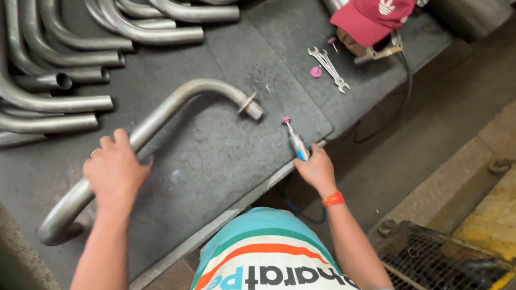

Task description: The person picks up a bent metal tube from the workbench, holds it steady with one hand, and uses a pneumatic die grinder with a small abrasive disc to grind and smooth the flanged end of the tube. They rotate the tube to grind around the edge, then place the finished tube into a wire basket and take the next one.

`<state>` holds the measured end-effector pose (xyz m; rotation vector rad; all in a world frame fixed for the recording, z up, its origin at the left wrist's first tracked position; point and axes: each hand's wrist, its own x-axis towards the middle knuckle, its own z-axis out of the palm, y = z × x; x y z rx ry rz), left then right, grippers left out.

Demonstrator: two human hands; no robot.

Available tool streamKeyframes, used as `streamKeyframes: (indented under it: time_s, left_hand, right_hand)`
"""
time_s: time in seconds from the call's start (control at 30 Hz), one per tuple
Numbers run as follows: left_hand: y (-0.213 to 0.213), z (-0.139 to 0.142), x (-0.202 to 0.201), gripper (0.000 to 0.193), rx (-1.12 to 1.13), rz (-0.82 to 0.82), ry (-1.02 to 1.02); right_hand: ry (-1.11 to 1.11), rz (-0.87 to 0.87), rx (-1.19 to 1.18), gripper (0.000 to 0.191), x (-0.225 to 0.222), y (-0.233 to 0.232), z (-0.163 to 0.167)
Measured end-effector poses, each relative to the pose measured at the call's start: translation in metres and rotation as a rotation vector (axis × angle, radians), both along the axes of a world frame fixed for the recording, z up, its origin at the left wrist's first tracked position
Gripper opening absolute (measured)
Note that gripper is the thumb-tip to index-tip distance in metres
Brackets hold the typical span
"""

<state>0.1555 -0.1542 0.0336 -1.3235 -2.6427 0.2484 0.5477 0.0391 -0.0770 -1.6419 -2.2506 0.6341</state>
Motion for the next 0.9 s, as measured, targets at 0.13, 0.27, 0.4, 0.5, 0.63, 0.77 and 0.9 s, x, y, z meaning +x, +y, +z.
streamKeyframes:
  time_s: [0.13, 0.27, 0.4, 0.5, 0.63, 0.77, 0.9]
  left_hand:
    - [0.0, -0.031, 0.009, 0.017, 0.081, -0.038, 0.27]
    - [-0.012, -0.029, 0.011, 0.011, 0.109, -0.092, 0.249]
    - [-0.011, -0.003, 0.018, 0.017, 0.07, -0.153, 0.156]
    - [0.002, 0.009, 0.019, 0.023, 0.015, -0.218, 0.056]
    - [0.022, -0.006, 0.025, 0.023, -0.051, -0.312, 0.043]
    - [0.027, -0.023, 0.028, 0.018, -0.089, -0.351, 0.095]
    - [0.024, -0.027, 0.023, 0.012, -0.064, -0.38, 0.119]
  right_hand:
    - [0.419, -0.23, -0.677, 0.051, 0.051, -0.038, 0.005]
    - [0.605, -0.256, -0.803, 0.049, 0.1, -0.071, 0.021]
    - [0.811, -0.307, -0.907, 0.05, 0.136, -0.088, 0.032]
    - [0.869, -0.351, -0.967, 0.048, 0.156, -0.099, 0.038]
    - [0.783, -0.331, -0.931, 0.043, 0.167, -0.109, 0.036]
    - [0.727, -0.288, -0.82, 0.049, 0.165, -0.116, 0.027]
    - [0.492, -0.139, -0.442, 0.058, 0.149, -0.125, 0.029]
